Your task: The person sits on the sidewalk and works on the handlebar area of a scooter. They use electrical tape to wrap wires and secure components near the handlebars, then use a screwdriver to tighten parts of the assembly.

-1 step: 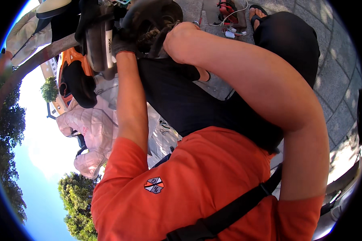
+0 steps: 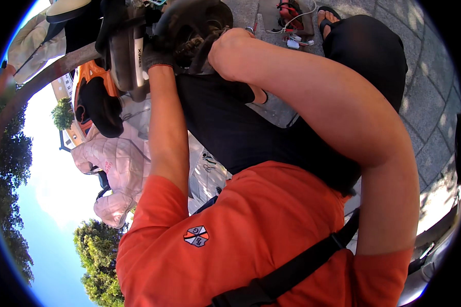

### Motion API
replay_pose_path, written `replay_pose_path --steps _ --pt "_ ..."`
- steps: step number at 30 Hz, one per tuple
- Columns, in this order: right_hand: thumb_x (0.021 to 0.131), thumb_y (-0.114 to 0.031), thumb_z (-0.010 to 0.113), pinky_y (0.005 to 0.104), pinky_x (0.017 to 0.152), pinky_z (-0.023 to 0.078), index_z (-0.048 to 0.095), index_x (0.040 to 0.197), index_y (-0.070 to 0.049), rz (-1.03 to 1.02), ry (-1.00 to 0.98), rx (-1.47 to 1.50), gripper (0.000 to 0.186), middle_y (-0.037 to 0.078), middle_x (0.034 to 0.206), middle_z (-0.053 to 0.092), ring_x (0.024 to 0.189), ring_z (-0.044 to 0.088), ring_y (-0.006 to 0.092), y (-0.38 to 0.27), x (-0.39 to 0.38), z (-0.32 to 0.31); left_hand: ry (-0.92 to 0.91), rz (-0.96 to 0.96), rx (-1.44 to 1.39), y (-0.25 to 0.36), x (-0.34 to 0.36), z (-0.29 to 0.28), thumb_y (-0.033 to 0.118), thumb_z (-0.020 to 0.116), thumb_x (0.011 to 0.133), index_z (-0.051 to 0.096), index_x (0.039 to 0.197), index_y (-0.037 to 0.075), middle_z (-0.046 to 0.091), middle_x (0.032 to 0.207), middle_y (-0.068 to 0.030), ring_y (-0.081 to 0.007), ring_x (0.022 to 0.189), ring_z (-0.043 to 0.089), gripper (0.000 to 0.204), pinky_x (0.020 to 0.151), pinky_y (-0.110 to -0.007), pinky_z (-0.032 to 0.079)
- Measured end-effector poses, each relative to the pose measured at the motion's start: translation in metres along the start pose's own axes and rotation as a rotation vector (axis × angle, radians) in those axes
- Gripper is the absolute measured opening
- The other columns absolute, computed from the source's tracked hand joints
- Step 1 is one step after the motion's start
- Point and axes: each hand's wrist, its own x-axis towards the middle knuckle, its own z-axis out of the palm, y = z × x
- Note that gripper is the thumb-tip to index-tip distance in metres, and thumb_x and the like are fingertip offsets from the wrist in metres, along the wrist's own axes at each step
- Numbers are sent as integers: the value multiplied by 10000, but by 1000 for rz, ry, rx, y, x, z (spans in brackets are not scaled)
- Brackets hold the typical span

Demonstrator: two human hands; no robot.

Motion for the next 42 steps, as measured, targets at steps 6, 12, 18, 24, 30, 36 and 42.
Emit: replay_pose_path --steps 6,12,18,24,30,36,42 --pt "785 -206 821 473 799 612 781 1150 -165 58 52 -29 369 1 1174 754 1053 733 242 -6 -10 -6 15 -38 -75 10 9 3 426 435 1029 500 1327 167 524 1333 -55 -251 1212 494 400 969 -424 387" --pt "777 -209 820 379 791 603 790 1105 -155 7 78 -73 333 24 1116 767 1033 741 211 -3 -15 -4 104 -241 -943 15 26 25 398 465 1040 543 1239 171 580 1229 -29 -232 1101 569 312 864 -407 462" --pt "829 -224 761 373 808 594 787 1103 -140 30 159 -65 288 55 1104 769 1042 739 236 2 -11 -3 11 -734 -3009 8 -4 6 370 494 1050 586 1151 175 635 1125 -2 -213 990 643 238 759 -390 537" --pt "811 -234 787 388 848 588 774 1110 -105 73 152 -29 326 91 1156 747 1075 725 261 10 -9 -3 -2 -607 -3167 3 -18 -36 383 450 1071 605 1085 169 656 1003 -19 -223 927 646 264 695 -394 525" --pt "801 -297 800 372 815 578 770 1004 -86 57 138 -62 294 117 1096 740 1028 729 261 10 -29 -34 12 -853 -3101 0 -11 -26 367 515 1062 613 1008 172 649 855 26 -195 808 660 224 607 -366 513" --pt "746 -194 783 350 821 460 685 1045 -41 -74 418 -212 350 85 922 633 912 641 248 9 -106 -36 -78 -1047 -3018 -6 -25 -41 327 567 1047 634 1033 190 635 794 45 -166 686 623 153 552 -329 489" --pt "775 -122 729 366 765 491 682 961 45 182 243 47 254 116 842 664 842 682 248 -4 -185 35 -130 -805 -2991 -6 -32 -33 402 547 1044 697 1109 281 649 799 69 -129 672 609 204 520 -269 478"
